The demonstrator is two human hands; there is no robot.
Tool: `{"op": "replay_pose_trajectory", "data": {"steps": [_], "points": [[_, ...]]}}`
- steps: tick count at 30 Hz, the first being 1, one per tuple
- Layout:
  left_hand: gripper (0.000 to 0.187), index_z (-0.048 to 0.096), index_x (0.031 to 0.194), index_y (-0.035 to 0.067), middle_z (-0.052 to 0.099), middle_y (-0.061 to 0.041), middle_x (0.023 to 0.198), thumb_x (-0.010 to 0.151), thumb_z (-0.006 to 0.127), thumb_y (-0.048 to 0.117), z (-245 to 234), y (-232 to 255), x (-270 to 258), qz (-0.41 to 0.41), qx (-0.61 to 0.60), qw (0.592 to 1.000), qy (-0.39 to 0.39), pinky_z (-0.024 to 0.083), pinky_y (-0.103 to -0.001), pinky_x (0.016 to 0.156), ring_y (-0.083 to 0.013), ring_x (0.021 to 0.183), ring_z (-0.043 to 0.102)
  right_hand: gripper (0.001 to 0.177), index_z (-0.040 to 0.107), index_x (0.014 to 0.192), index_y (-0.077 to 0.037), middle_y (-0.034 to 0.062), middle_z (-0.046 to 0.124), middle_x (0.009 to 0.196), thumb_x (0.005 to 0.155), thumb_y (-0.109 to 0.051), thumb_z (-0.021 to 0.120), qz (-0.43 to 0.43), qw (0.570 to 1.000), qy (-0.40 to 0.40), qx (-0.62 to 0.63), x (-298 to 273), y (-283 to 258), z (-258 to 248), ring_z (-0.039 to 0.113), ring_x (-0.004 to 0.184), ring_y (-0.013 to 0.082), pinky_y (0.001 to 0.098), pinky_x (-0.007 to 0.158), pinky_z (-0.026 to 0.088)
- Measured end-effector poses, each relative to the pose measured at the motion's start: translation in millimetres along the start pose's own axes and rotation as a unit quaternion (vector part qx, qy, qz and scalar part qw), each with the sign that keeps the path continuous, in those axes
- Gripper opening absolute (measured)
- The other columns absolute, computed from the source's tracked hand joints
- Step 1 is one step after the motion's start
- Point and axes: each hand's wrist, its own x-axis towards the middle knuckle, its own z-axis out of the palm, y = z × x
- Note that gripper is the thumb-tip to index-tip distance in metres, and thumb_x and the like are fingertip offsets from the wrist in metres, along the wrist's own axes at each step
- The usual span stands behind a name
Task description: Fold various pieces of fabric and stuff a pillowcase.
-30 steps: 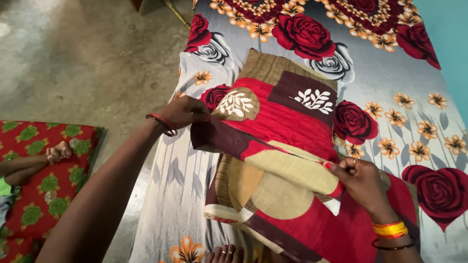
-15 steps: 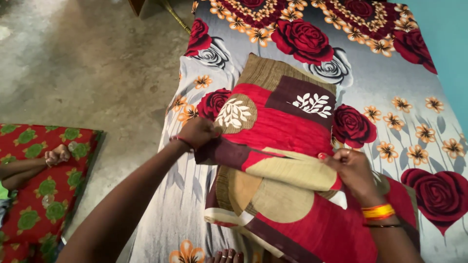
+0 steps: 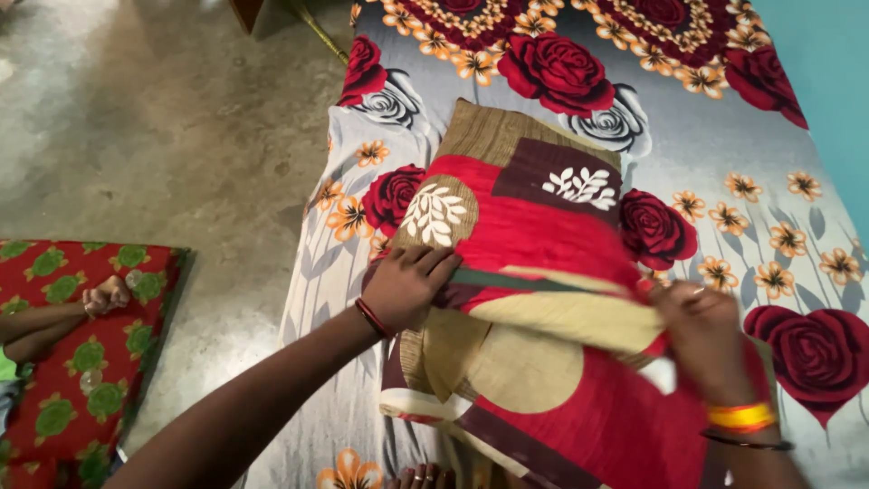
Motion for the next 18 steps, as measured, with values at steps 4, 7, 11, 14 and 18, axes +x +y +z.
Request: {"op": "replay_pose_trajectory", "data": {"steps": [4, 7, 11, 14, 18], "points": [[0.056, 0.059, 0.140, 0.001, 0.063, -0.018, 0.140, 0.087, 0.063, 0.020, -3.6, 41.9, 16.5, 0.033, -0.055, 0.998, -0.014, 0.054, -0.049, 0.090, -0.0336, 0.118, 0.066, 0.024, 0.068, 0.081, -0.003, -0.0045, 0.065, 0.077, 0.104, -0.009, 0.062, -0.056, 0.997, 0.050, 0.001, 16.3, -51.8, -44.1, 0.053, 0.068, 0.0006, 0.0226, 0.063, 0.044], [0.053, 0.059, 0.139, -0.002, 0.063, -0.023, 0.136, 0.090, 0.063, 0.020, -14.6, 86.9, 22.4, 0.045, -0.044, 0.998, 0.011, 0.054, -0.047, 0.084, -0.0358, 0.114, 0.066, 0.038, 0.066, 0.078, 0.011, 0.0202, 0.057, 0.058, 0.102, -0.018, 0.070, -0.033, 0.955, 0.068, -0.285, 32.3, -22.1, -68.7, 0.048, 0.057, 0.0192, 0.0372, 0.055, 0.042], [0.048, 0.064, 0.129, 0.005, 0.065, -0.016, 0.136, 0.083, 0.063, 0.018, -24.7, 102.1, 11.3, 0.091, -0.050, 0.991, 0.090, 0.048, -0.046, 0.098, -0.0318, 0.124, 0.061, 0.041, 0.076, 0.075, -0.005, 0.0175, 0.069, 0.067, 0.092, -0.041, 0.068, -0.036, 0.901, -0.135, -0.410, 18.8, 36.3, -59.0, 0.066, 0.060, 0.0288, 0.0407, 0.060, 0.052], [0.037, 0.067, 0.116, 0.007, 0.067, -0.012, 0.132, 0.080, 0.065, 0.015, -26.5, 102.2, -5.1, 0.118, -0.122, 0.982, 0.083, 0.045, -0.045, 0.101, -0.0284, 0.124, 0.061, 0.045, 0.076, 0.074, -0.009, 0.0159, 0.069, 0.069, 0.093, -0.048, 0.066, -0.001, 0.874, -0.132, -0.467, -13.3, 3.7, -30.4, 0.068, 0.064, 0.0338, 0.0443, 0.062, 0.053], [0.022, 0.068, 0.098, 0.007, 0.069, -0.007, 0.114, 0.077, 0.068, 0.008, -22.4, 100.1, -11.8, 0.099, -0.232, 0.967, 0.045, 0.048, -0.042, 0.095, -0.0257, 0.107, 0.065, 0.039, 0.072, 0.069, -0.011, 0.0078, 0.068, 0.069, 0.086, -0.046, 0.073, -0.212, 0.874, -0.083, -0.430, -38.1, -27.1, -1.1, 0.067, 0.066, 0.0287, 0.0455, 0.070, 0.052]]}}
